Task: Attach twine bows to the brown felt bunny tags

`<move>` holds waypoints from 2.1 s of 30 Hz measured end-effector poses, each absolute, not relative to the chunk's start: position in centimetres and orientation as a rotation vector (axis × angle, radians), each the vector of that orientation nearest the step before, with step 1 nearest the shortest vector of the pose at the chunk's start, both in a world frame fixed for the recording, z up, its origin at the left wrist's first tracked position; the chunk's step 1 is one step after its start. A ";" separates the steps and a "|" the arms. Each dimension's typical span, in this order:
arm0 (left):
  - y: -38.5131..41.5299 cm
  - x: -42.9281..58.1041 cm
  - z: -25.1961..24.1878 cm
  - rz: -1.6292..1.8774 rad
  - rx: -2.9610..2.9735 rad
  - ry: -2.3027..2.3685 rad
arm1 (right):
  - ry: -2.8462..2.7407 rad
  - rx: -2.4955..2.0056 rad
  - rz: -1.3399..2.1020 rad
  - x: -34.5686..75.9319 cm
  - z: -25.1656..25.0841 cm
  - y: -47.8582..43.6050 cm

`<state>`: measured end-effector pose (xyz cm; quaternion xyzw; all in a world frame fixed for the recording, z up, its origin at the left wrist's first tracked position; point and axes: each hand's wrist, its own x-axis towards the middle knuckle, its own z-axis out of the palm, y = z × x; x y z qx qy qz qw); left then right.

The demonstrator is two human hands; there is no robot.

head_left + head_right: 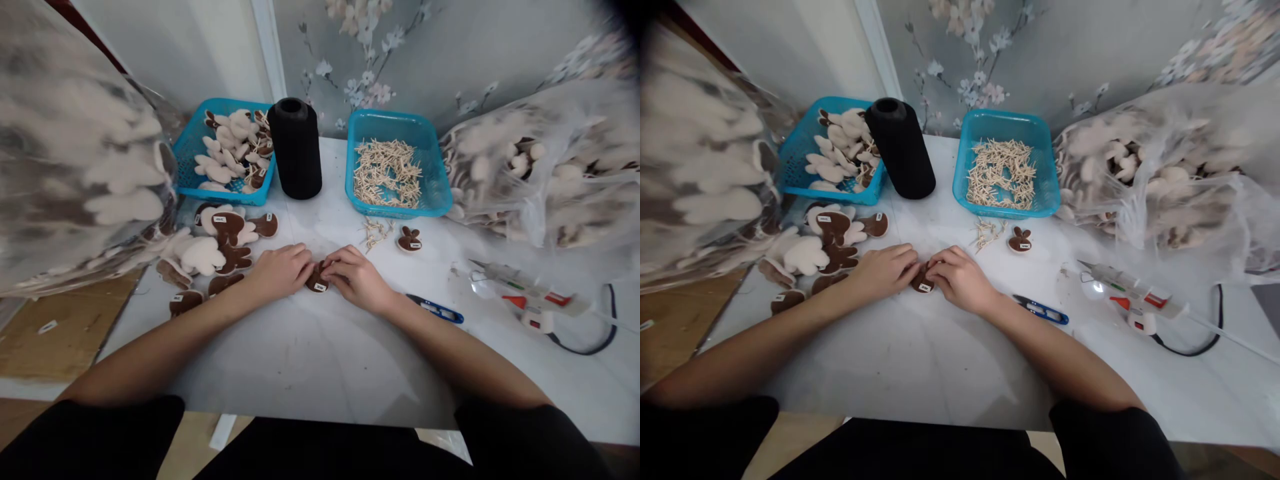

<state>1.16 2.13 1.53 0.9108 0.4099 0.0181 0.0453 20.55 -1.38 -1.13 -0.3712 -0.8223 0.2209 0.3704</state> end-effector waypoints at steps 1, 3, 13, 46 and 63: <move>1.9 1.1 1.5 0.073 2.784 1.269 | -2.082 -0.948 0.606 20.6 -1.1 -1.5; 1.6 1.1 1.5 0.105 2.773 1.279 | -2.008 -0.945 0.751 20.6 -1.0 -1.6; 1.7 0.9 1.3 0.038 2.816 1.261 | -1.893 -1.018 1.163 20.1 -0.8 -0.8; 0.6 -0.4 2.2 0.681 2.743 1.214 | -1.829 -1.421 1.142 18.3 0.7 1.3; 1.5 -0.8 0.2 0.798 2.765 0.999 | -1.263 -0.991 1.632 20.0 1.9 1.3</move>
